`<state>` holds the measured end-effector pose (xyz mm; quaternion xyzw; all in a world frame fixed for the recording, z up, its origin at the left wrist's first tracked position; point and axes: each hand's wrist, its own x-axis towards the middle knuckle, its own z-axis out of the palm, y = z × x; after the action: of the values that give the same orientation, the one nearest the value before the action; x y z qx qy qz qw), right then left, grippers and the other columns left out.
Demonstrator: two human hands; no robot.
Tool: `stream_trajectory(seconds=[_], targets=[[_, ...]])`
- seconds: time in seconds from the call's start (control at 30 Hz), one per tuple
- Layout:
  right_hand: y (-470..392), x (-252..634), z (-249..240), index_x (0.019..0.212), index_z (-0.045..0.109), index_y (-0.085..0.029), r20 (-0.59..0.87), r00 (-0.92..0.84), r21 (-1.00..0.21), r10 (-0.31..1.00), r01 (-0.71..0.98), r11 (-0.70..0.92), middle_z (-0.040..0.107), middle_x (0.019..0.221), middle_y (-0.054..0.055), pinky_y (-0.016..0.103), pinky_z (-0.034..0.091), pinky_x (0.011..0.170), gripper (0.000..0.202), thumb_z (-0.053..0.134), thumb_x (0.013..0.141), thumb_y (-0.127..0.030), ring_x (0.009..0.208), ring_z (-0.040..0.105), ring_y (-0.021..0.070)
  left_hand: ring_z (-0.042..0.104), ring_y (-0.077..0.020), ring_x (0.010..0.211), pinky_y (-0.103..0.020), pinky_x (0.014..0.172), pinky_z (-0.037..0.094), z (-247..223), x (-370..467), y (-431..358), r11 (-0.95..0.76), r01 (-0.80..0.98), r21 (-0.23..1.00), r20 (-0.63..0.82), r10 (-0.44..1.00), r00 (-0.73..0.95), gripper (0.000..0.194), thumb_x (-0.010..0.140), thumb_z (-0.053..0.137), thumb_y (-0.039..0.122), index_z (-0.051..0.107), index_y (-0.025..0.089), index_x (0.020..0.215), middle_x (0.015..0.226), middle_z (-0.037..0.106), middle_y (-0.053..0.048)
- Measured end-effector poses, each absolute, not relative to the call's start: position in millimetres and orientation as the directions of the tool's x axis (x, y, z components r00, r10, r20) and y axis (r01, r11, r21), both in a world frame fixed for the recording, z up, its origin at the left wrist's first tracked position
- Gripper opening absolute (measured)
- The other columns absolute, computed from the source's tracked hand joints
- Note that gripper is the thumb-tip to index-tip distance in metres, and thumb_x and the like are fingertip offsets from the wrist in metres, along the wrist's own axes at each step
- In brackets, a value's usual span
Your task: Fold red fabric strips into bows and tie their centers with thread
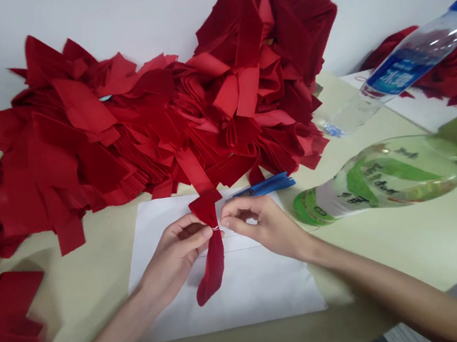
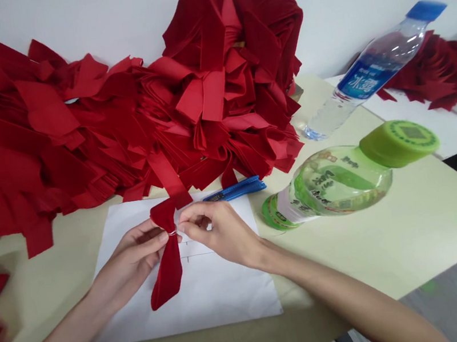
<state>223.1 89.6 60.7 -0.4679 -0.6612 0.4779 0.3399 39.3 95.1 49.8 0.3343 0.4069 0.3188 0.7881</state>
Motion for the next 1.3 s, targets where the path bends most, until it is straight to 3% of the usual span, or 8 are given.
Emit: stream_trajectory(seconds=[0.13,0.27,0.37,0.57,0.7,0.9,1.03,1.3], targets=[[87.6,219.8,52.8,0.076,0.057,-0.017,-0.036,-0.316,-0.960,0.948,0.276,0.056,0.055,0.067,-0.004,0.019,0.040,0.061,0.011,0.053,0.086,-0.019,0.064,0.048,0.0072,0.038,-0.0027,0.052,-0.013,0.050,0.033,46.3,40.7,93.5,0.555,-0.214,0.804,-0.441,0.797,0.413,0.009,0.079,0.066,0.018,0.063,0.017,0.071,0.061,0.050,0.006],[86.7,217.3,48.4,0.076,0.058,-0.017,-0.035,-0.277,-0.960,0.960,0.278,0.045,0.056,0.066,-0.004,0.019,0.040,0.061,0.010,0.054,0.085,-0.020,0.063,0.050,0.0072,0.041,-0.0041,0.057,-0.015,0.051,0.033,46.3,41.3,91.4,0.536,-0.148,0.831,-0.461,0.813,0.355,0.006,0.079,0.066,0.024,0.064,0.019,0.079,0.066,0.052,0.005],[86.6,216.0,48.3,0.077,0.059,-0.017,-0.028,-0.258,-0.953,0.966,0.298,0.052,0.057,0.064,-0.004,0.020,0.039,0.059,0.009,0.054,0.084,-0.019,0.061,0.051,0.0070,0.045,-0.0058,0.059,-0.017,0.050,0.034,49.3,41.7,89.5,0.541,-0.088,0.836,-0.497,0.815,0.299,0.014,0.078,0.067,0.030,0.066,0.020,0.089,0.071,0.057,0.003],[86.2,214.7,48.1,0.078,0.059,-0.017,-0.030,-0.238,-0.963,0.971,0.266,0.036,0.061,0.067,-0.003,0.022,0.040,0.061,0.007,0.055,0.083,-0.017,0.062,0.054,0.0085,0.057,-0.0135,0.089,-0.024,0.079,0.044,50.2,43.7,85.2,0.439,-0.129,0.889,-0.378,0.863,0.336,0.019,0.072,0.073,0.020,0.065,0.020,0.089,0.091,0.064,0.000],[86.2,216.3,46.3,0.081,0.059,-0.017,-0.043,-0.268,-0.985,0.963,0.172,0.004,0.064,0.071,-0.001,0.024,0.042,0.067,0.009,0.053,0.086,-0.022,0.070,0.058,0.0106,0.059,-0.0130,0.090,-0.024,0.082,0.044,49.7,44.7,85.1,0.483,-0.192,0.854,-0.428,0.864,0.266,0.027,0.073,0.073,0.023,0.063,0.021,0.098,0.090,0.066,0.000],[86.1,216.7,46.2,0.077,0.060,-0.017,-0.001,-0.231,-0.960,0.973,0.274,0.064,0.060,0.068,-0.003,0.021,0.039,0.061,0.011,0.054,0.086,-0.019,0.064,0.052,0.0080,0.058,-0.0107,0.079,-0.021,0.071,0.044,51.3,44.8,87.3,0.492,-0.097,0.865,-0.460,0.856,0.237,0.019,0.075,0.071,0.028,0.065,0.020,0.092,0.083,0.065,0.001],[85.0,215.3,46.4,0.076,0.059,-0.016,-0.011,-0.234,-0.939,0.972,0.337,0.070,0.057,0.065,-0.003,0.021,0.037,0.057,0.014,0.052,0.086,-0.022,0.060,0.048,0.0076,0.057,-0.0127,0.084,-0.023,0.073,0.043,50.9,45.4,87.3,0.444,-0.063,0.894,-0.413,0.869,0.272,0.020,0.071,0.074,0.026,0.064,0.020,0.087,0.086,0.064,0.001],[84.9,215.1,45.0,0.079,0.056,-0.017,-0.016,-0.253,-0.938,0.967,0.339,0.073,0.053,0.065,-0.004,0.021,0.036,0.055,0.015,0.049,0.089,-0.026,0.059,0.046,0.0075,0.058,-0.0131,0.083,-0.024,0.076,0.044,52.6,45.4,87.1,0.486,-0.068,0.871,-0.455,0.852,0.258,0.019,0.075,0.070,0.030,0.067,0.021,0.091,0.085,0.066,0.000]])
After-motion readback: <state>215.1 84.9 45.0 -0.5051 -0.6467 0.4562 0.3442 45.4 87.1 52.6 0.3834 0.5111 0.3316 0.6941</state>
